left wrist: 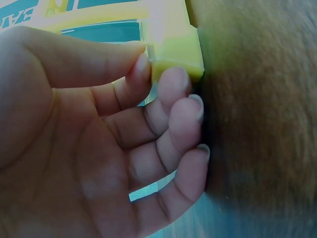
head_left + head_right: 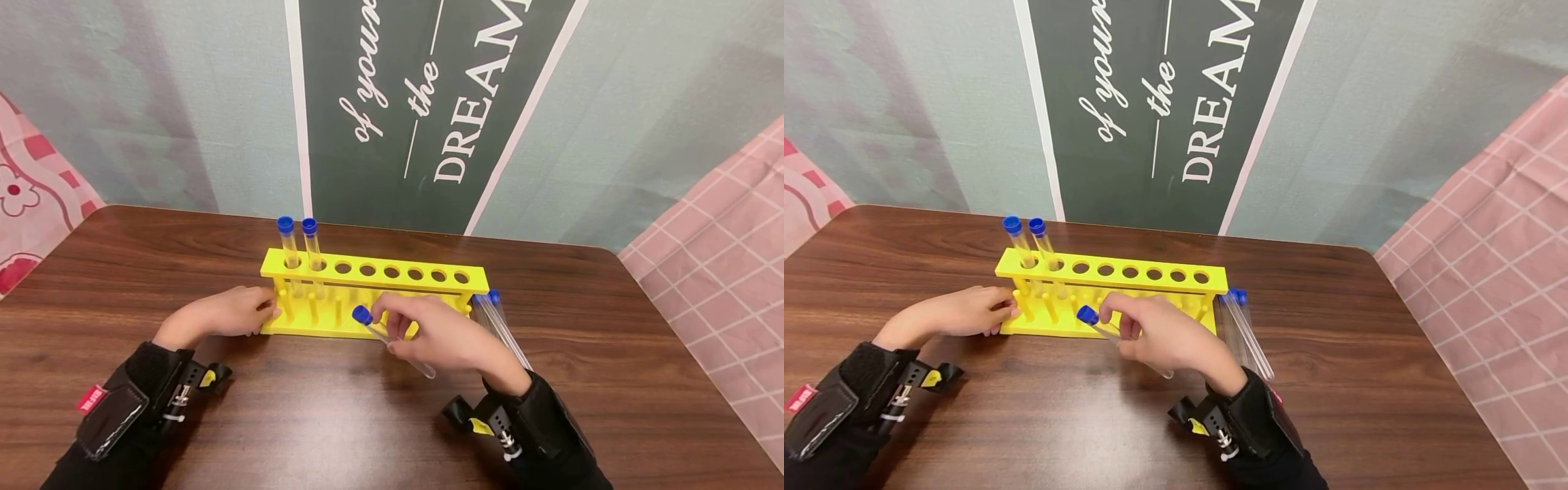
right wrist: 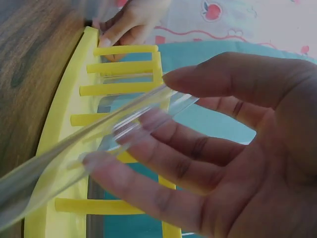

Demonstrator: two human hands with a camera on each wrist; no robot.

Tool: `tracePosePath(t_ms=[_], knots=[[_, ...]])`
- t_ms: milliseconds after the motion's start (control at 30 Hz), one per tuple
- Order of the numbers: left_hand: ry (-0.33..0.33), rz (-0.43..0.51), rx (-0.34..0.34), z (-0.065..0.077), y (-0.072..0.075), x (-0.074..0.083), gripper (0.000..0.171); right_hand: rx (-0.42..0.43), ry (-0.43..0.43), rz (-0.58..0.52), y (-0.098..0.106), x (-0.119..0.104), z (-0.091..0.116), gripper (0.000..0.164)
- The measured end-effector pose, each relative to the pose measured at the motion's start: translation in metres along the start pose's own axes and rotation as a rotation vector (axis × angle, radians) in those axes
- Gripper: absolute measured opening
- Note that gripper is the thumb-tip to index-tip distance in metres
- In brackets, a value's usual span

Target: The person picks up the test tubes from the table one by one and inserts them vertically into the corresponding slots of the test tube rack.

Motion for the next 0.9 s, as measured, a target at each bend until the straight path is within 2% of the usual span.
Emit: tracePosePath(t_ms=[200, 667, 900], knots=[[0.002, 0.002, -0.001, 0.000, 0.000, -0.001, 0.019, 0.003, 0.015, -0.082, 0.004, 0.003, 0.000, 0.029], [0.008, 0.008, -0.007, -0.001, -0.001, -0.002, 0.019, 0.045, 0.047, -0.226, 0.011, 0.006, 0.001, 0.022], [0.012, 0.015, -0.009, 0.000, 0.000, -0.001, 0.019, 0.039, 0.001, -0.243, 0.011, 0.008, 0.001, 0.025]])
Point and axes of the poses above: each hand's wrist, its own z-axis away from the middle knuckle, its own y-axis out of the back of the hand, x = y × z, the point moved 10 cm from there along -z, towards the middle knuckle, and after that the axes turned 2 degrees about x, right-handed, at the moved point
